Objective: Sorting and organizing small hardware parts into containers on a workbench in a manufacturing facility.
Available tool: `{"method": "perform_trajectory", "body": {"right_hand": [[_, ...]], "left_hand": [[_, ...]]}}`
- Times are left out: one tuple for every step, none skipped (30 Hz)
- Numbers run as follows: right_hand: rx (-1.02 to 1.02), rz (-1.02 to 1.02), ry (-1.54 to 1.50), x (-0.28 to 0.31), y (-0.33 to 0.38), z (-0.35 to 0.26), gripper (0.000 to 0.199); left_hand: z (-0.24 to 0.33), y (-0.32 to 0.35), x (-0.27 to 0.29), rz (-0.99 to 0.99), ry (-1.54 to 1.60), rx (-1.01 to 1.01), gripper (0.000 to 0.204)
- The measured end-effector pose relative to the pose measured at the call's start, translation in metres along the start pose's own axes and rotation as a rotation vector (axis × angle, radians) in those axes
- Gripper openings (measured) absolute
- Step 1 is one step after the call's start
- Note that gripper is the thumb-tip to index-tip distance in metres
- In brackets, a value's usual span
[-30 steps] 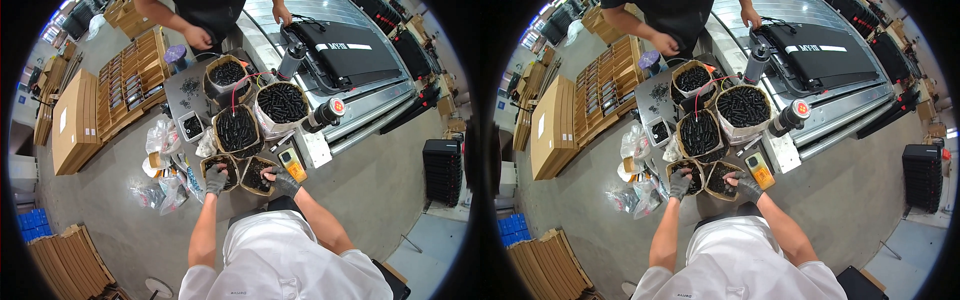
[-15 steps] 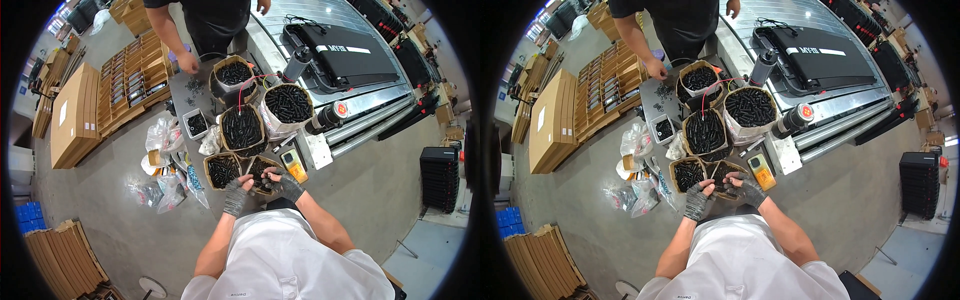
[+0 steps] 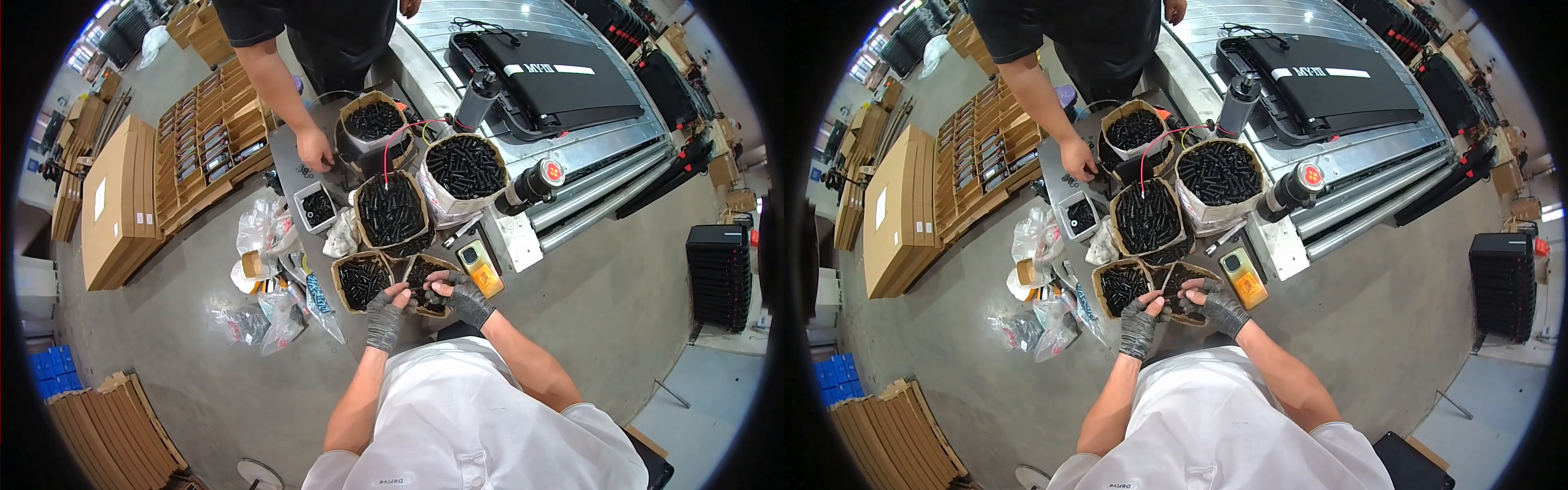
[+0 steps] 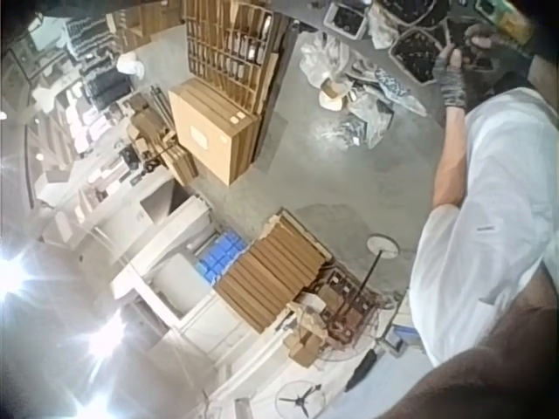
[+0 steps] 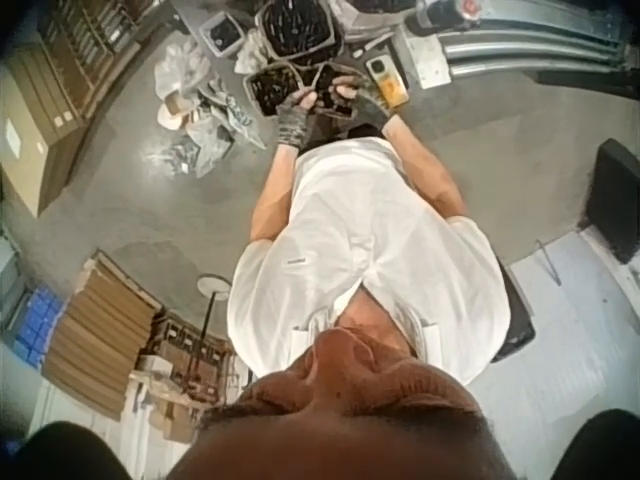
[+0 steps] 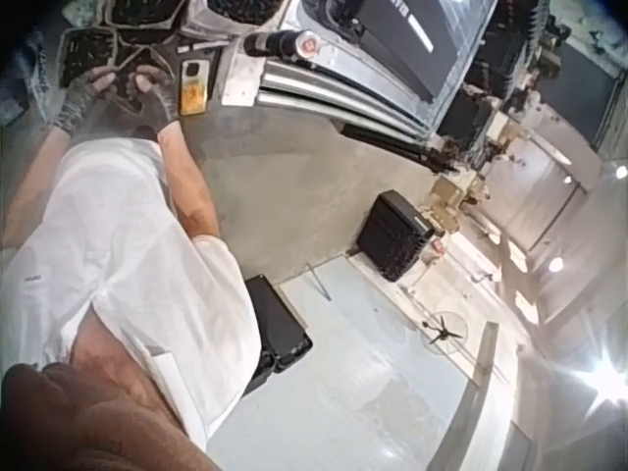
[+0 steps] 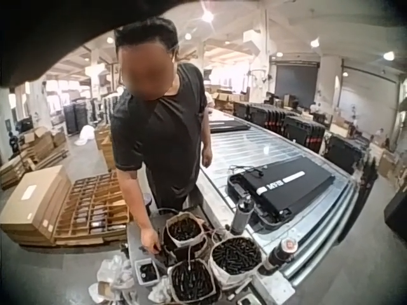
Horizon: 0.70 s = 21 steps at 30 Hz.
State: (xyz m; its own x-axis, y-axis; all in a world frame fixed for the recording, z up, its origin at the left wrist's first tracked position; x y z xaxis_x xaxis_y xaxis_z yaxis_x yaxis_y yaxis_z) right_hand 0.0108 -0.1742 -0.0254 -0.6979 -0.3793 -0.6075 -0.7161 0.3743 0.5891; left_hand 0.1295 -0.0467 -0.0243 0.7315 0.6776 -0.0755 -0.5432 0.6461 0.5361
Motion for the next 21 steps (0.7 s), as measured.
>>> {"method": "perform_trajectory", "body": {"right_hand": [[0.009, 0.001, 0.046, -0.002, 0.000, -0.001, 0.025], [0.010, 0.002, 0.048, -0.001, 0.000, -0.002, 0.025], [0.018, 0.011, 0.078, 0.000, 0.000, -0.003, 0.024], [0.026, 0.020, 0.108, 0.000, 0.000, -0.004, 0.023], [0.027, 0.021, 0.111, 0.000, 0.001, -0.005, 0.023], [0.005, 0.037, 0.092, 0.000, 0.001, -0.003, 0.023], [-0.015, 0.053, 0.072, 0.001, 0.002, -0.002, 0.022], [-0.015, 0.055, 0.074, 0.002, 0.002, -0.001, 0.022], [0.005, 0.044, 0.114, 0.003, 0.002, -0.001, 0.022], [0.023, 0.032, 0.155, 0.002, 0.002, -0.001, 0.023], [0.021, 0.032, 0.159, 0.002, 0.002, -0.001, 0.023], [0.007, 0.027, 0.136, 0.002, 0.002, 0.000, 0.023], [-0.006, 0.023, 0.113, 0.001, 0.002, 0.001, 0.024], [-0.007, 0.024, 0.116, 0.001, 0.002, 0.001, 0.024], [0.005, 0.017, 0.123, 0.000, 0.002, 0.000, 0.025], [0.015, 0.010, 0.129, -0.002, 0.003, -0.001, 0.025], [0.014, 0.010, 0.131, -0.004, 0.003, -0.001, 0.025], [0.023, 0.022, 0.148, -0.004, 0.005, -0.003, 0.025], [0.034, 0.035, 0.166, -0.006, 0.006, -0.004, 0.026], [0.033, 0.034, 0.168, -0.007, 0.007, -0.004, 0.026], [0.073, 0.041, 0.193, -0.009, 0.008, -0.006, 0.026]], "left_hand": [[0.001, 0.001, 0.000, 0.004, 0.023, 0.004, 0.024], [0.000, 0.001, -0.001, 0.002, 0.024, 0.003, 0.024], [-0.001, 0.000, -0.003, -0.013, 0.034, -0.004, 0.025], [0.000, 0.000, -0.005, -0.028, 0.045, -0.010, 0.026], [0.000, 0.000, -0.007, -0.029, 0.048, -0.011, 0.026], [0.001, 0.000, -0.007, -0.018, 0.012, -0.035, 0.026], [0.003, 0.000, -0.007, -0.008, -0.025, -0.059, 0.026], [0.002, -0.001, -0.008, -0.010, -0.022, -0.059, 0.026], [0.000, -0.003, -0.009, -0.022, -0.046, -0.066, 0.025], [-0.001, -0.004, -0.010, -0.031, -0.069, -0.074, 0.025], [-0.003, -0.005, -0.009, -0.030, -0.066, -0.074, 0.025], [-0.004, -0.006, -0.009, -0.036, -0.044, -0.071, 0.024], [-0.005, -0.006, -0.009, -0.044, -0.023, -0.068, 0.024], [-0.005, -0.006, -0.009, -0.043, -0.020, -0.068, 0.024], [-0.006, -0.006, -0.010, -0.052, -0.010, -0.064, 0.024], [-0.004, -0.005, -0.011, -0.060, 0.001, -0.058, 0.024], [-0.002, -0.005, -0.011, -0.059, 0.002, -0.058, 0.024], [0.001, -0.004, -0.011, -0.047, -0.031, -0.077, 0.024], [0.006, -0.002, -0.011, -0.035, -0.065, -0.096, 0.024], [0.007, -0.002, -0.012, -0.035, -0.063, -0.096, 0.024], [0.007, -0.002, -0.014, -0.043, -0.040, -0.066, 0.024]]}}
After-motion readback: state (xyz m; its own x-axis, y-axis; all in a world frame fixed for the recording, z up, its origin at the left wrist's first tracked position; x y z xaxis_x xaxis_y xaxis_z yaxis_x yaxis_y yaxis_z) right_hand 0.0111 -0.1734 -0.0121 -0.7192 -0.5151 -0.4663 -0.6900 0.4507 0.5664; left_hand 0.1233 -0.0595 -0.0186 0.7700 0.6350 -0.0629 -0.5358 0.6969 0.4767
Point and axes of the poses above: each hand's wrist, its own y-axis away from the middle knuckle, its own x-axis out of the back of the hand, z = x × y, the point moved 6 cm from there along -y, towards the middle knuckle, and after that the axes turned 13 degrees about -y, right-handed, at the moved point
